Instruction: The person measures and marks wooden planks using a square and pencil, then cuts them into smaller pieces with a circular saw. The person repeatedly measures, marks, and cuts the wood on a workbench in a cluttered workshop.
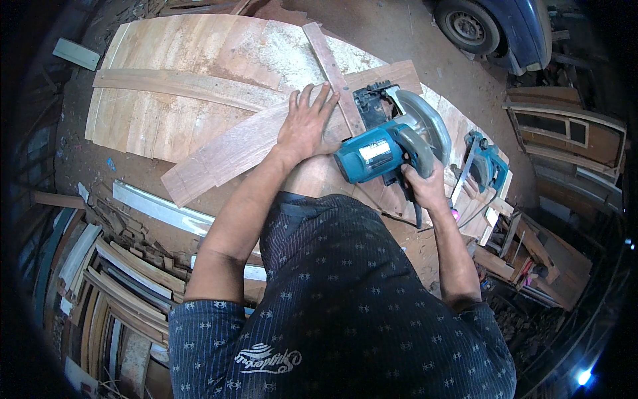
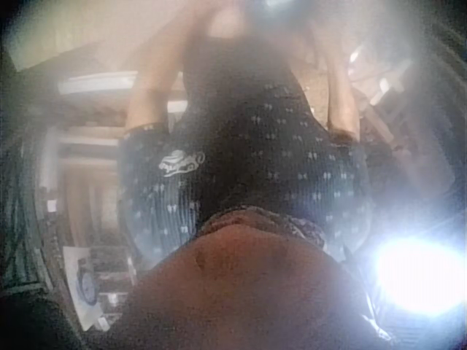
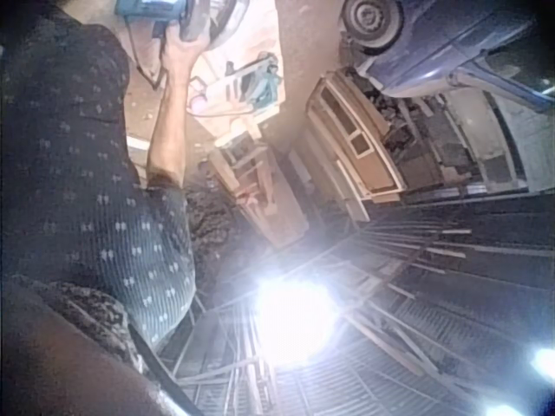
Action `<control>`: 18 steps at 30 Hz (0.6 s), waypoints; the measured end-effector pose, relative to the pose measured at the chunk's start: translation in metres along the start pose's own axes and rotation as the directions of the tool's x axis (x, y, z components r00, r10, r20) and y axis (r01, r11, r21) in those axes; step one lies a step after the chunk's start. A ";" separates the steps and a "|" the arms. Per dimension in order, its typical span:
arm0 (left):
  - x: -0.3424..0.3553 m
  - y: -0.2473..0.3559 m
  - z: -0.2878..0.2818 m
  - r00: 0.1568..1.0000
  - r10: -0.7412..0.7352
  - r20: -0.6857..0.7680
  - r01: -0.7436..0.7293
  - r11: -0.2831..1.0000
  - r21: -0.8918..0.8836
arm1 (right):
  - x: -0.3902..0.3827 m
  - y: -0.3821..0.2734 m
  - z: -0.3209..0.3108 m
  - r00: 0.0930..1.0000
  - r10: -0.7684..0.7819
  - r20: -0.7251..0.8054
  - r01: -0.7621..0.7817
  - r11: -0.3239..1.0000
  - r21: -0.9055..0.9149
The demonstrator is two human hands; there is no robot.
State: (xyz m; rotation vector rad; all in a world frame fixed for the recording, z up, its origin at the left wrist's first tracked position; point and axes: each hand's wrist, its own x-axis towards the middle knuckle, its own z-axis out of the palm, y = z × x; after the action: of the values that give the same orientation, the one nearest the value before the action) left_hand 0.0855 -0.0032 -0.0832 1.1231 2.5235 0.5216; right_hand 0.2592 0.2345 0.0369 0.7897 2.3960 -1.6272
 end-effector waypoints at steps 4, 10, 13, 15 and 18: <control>0.001 0.000 0.001 1.000 -0.002 0.003 0.002 1.000 0.017 | 0.002 0.006 -0.002 0.999 0.049 0.008 -0.049 0.999 0.017; 0.000 0.000 0.004 1.000 0.000 -0.011 0.000 1.000 0.015 | 0.002 0.005 -0.002 0.999 0.035 0.014 -0.035 0.999 0.007; -0.001 0.000 0.007 0.997 0.014 -0.081 -0.017 0.999 -0.031 | 0.004 0.000 -0.001 0.999 0.034 0.009 -0.033 0.999 -0.021; -0.002 0.000 0.007 0.998 0.009 -0.062 -0.010 1.000 -0.010 | 0.005 -0.001 -0.002 0.998 0.063 0.021 -0.062 0.998 -0.019; -0.002 0.000 0.008 0.994 0.017 -0.108 -0.019 1.000 -0.016 | 0.008 0.005 -0.002 0.999 0.029 0.014 -0.029 1.000 -0.011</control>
State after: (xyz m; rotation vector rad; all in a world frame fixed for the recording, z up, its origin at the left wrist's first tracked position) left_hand 0.0902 -0.0036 -0.0897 1.1415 2.5969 0.6228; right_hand 0.2552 0.2400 0.0305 0.8041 2.3699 -1.6030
